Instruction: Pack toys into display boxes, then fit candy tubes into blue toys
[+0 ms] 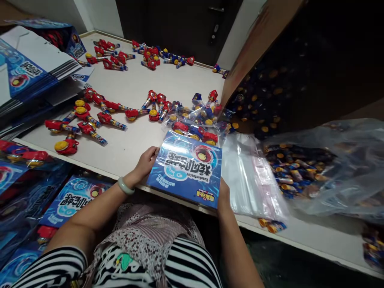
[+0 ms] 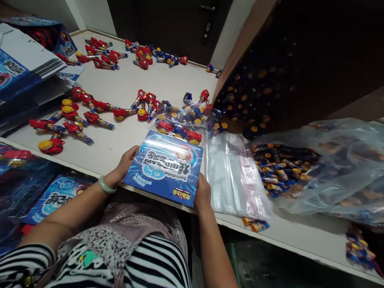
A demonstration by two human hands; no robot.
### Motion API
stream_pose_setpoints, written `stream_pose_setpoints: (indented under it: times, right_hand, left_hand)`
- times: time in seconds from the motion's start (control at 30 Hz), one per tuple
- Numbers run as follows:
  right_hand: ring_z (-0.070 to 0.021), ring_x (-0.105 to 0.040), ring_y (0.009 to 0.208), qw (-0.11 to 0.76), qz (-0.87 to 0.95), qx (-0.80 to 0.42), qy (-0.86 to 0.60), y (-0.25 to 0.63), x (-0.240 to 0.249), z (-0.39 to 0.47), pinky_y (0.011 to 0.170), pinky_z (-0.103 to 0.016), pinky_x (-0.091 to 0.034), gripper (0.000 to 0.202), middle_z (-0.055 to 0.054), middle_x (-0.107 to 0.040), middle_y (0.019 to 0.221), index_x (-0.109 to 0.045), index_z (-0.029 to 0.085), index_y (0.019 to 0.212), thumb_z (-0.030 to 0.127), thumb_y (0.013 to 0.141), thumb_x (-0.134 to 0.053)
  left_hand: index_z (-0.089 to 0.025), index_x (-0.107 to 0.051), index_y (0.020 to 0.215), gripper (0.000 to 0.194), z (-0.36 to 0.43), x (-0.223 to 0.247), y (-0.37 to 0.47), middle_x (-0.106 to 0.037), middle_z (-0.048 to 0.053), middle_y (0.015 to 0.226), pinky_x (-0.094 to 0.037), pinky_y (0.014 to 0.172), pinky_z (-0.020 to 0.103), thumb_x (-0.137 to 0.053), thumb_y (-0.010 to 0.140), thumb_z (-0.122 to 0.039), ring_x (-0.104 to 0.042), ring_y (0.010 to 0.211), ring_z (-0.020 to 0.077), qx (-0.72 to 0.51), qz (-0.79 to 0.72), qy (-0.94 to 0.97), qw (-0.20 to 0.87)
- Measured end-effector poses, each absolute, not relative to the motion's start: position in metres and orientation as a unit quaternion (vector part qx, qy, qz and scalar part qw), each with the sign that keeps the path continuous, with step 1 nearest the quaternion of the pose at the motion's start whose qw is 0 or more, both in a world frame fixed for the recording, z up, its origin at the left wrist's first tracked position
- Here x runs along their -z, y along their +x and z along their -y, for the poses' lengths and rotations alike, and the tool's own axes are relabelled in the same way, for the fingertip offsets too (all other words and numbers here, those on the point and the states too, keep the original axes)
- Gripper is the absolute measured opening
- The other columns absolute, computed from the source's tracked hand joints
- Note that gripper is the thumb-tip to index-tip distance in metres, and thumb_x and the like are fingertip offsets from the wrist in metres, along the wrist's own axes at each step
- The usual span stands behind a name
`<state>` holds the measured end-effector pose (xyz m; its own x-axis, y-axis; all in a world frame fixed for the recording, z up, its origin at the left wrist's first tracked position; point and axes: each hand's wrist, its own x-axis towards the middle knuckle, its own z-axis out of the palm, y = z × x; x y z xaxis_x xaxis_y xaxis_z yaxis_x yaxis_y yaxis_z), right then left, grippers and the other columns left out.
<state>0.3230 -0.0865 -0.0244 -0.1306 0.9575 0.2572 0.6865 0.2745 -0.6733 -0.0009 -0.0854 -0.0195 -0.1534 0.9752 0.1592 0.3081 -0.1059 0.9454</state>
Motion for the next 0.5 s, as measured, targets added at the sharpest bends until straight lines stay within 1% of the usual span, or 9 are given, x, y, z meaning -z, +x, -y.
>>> stream_pose_setpoints:
  times: [0.03,0.1,0.17,0.27,0.4,0.5]
  right_hand:
    - [-0.0252,-0.068,0.077,0.332,0.713,-0.207,-0.582,0.323,0.024,0.085,0.066,-0.036,-0.053,0.022,-0.006,-0.072,0.086,-0.065,0.022,0.088,0.036,0.086,-0.048]
    - [-0.0236,-0.066,0.069,0.343,0.691,-0.209,-0.601,0.325,0.027,0.087,0.061,-0.034,-0.051,0.024,-0.004,-0.071,0.077,-0.064,0.023,0.082,0.036,0.086,-0.045]
    - [-0.0237,-0.068,0.073,0.371,0.689,-0.215,-0.585,0.331,0.033,0.095,0.064,-0.034,-0.053,0.023,-0.004,-0.072,0.08,-0.065,0.023,0.086,0.035,0.086,-0.045]
    - [-0.0245,-0.07,0.081,0.402,0.723,-0.231,-0.512,0.341,0.045,0.11,0.069,-0.037,-0.056,0.021,-0.005,-0.074,0.09,-0.066,0.025,0.092,0.032,0.085,-0.048]
    - [-0.0237,-0.07,0.077,0.428,0.745,-0.229,-0.457,0.346,0.051,0.127,0.066,-0.037,-0.058,0.016,-0.005,-0.072,0.084,-0.066,0.026,0.087,0.027,0.086,-0.05]
    - [-0.0224,-0.07,0.076,0.436,0.769,-0.217,-0.414,0.349,0.051,0.145,0.065,-0.035,-0.058,0.019,-0.004,-0.071,0.083,-0.066,0.026,0.089,0.018,0.087,-0.048]
  left_hand:
    - [-0.019,-0.051,0.076,0.019,0.086,0.02,0.001,-0.053,0.001,0.076,-0.043,0.068,0.026,-0.054,0.085,-0.035,-0.051,0.075,0.0163,-0.504,-0.577,0.546,0.339]
    - [-0.019,-0.048,0.074,0.021,0.091,0.022,0.002,-0.049,0.0,0.074,-0.041,0.065,0.026,-0.054,0.084,-0.037,-0.047,0.073,0.0157,-0.52,-0.567,0.539,0.343]
    - [-0.019,-0.051,0.078,0.023,0.103,0.025,0.0,-0.05,0.001,0.076,-0.041,0.067,0.027,-0.054,0.086,-0.04,-0.048,0.074,0.0166,-0.523,-0.543,0.552,0.356]
    - [-0.019,-0.056,0.082,0.029,0.129,0.032,-0.008,-0.054,0.003,0.08,-0.043,0.07,0.031,-0.05,0.091,-0.046,-0.05,0.075,0.0189,-0.524,-0.498,0.58,0.376]
    - [-0.02,-0.056,0.071,0.037,0.16,0.039,-0.021,-0.053,0.005,0.072,-0.043,0.067,0.035,-0.053,0.09,-0.052,-0.05,0.07,0.0208,-0.522,-0.474,0.592,0.392]
    - [-0.02,-0.059,0.071,0.034,0.169,0.04,-0.025,-0.054,0.005,0.072,-0.043,0.067,0.035,-0.055,0.09,-0.048,-0.051,0.071,0.0208,-0.538,-0.485,0.57,0.387]
